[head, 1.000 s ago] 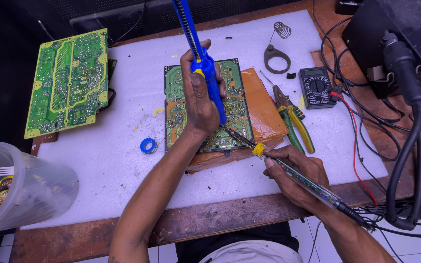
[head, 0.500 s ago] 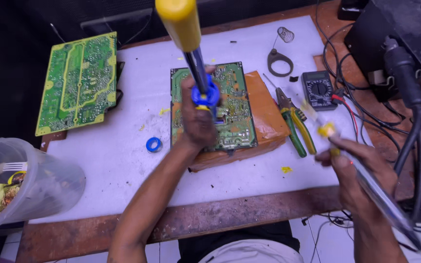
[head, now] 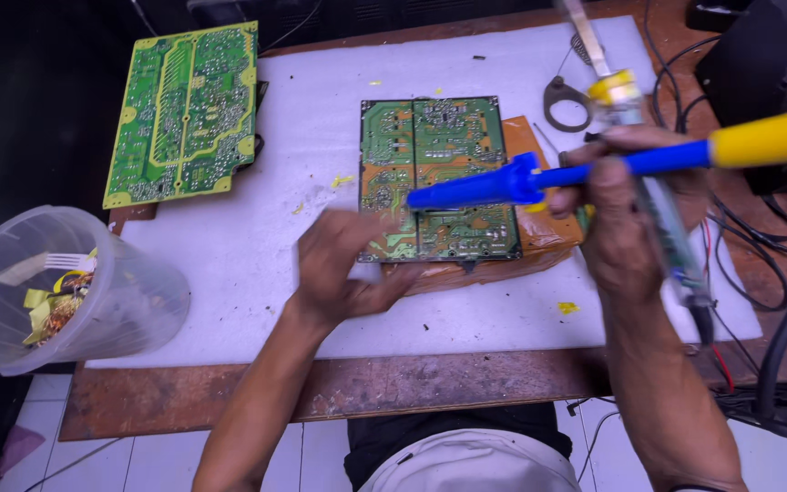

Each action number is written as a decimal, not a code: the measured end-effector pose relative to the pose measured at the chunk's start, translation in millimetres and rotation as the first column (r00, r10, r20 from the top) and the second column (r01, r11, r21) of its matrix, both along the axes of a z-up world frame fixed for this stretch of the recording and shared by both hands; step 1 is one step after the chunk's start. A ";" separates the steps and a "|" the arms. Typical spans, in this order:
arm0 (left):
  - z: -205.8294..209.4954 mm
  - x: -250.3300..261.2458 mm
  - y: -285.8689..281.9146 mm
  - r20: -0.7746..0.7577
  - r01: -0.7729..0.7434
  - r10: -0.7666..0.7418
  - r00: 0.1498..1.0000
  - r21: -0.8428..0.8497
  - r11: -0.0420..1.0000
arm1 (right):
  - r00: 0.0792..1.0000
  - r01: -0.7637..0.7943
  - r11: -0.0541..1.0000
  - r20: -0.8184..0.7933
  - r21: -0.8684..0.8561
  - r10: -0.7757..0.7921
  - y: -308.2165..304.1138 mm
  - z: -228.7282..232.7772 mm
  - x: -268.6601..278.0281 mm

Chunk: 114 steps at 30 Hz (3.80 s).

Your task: The person uses a soldering iron and a blue desoldering pump to work on a green circuit board. They repeatedly heat solder joints with the iron and use the pump to remove molten solder from the board's surface.

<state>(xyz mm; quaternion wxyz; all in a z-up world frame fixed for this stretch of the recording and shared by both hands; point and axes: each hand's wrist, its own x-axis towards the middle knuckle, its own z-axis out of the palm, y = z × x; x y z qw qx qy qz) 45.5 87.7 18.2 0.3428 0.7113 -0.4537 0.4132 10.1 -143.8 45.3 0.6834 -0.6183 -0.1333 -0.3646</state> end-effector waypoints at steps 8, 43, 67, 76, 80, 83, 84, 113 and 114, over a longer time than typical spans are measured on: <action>-84.2 -20.9 41.5 -0.384 0.002 0.239 0.892 0.532 0.847 | 0.965 0.247 0.969 0.092 0.011 -0.247 1.7 -3.3 -4.0; -102.5 -28.0 86.2 -0.590 0.039 0.363 0.721 0.558 0.829 | 0.972 0.236 0.968 0.019 -0.085 -0.235 -31.7 5.6 -25.6; -8.6 14.1 236.6 0.046 -0.880 0.918 0.395 0.305 0.363 | 0.977 0.206 0.973 -0.035 -0.106 -0.210 -41.8 22.1 -20.1; 43.3 9.8 43.8 -0.276 -0.256 0.252 0.927 0.022 0.966 | 1.000 0.017 0.994 -0.022 -0.106 -0.020 -32.3 30.2 -12.6; 36.5 -3.9 -40.2 -0.468 0.190 -0.134 0.874 0.075 0.979 | 0.994 -0.106 0.994 -0.024 -0.030 0.105 -14.6 36.3 -13.0; 32.5 -7.0 -58.7 -0.428 0.265 -0.175 0.887 0.160 0.951 | 0.981 -0.189 0.982 -0.047 -0.025 0.187 -11.5 34.4 -18.8; 31.0 -6.0 -59.9 -0.407 0.305 -0.226 0.885 0.139 0.942 | 0.973 -0.223 0.973 -0.068 -0.050 0.220 -12.2 32.9 -21.0; -10.0 -56.8 -71.5 -0.065 -0.042 0.113 0.991 0.664 0.746 | 0.895 -0.441 0.821 -0.249 -0.363 0.371 -13.9 -26.4 -55.5; -12.9 -56.3 -75.1 -0.072 -0.032 0.110 0.991 0.678 0.734 | 0.877 -0.468 0.823 -0.285 -0.322 0.387 -12.8 -31.5 -54.9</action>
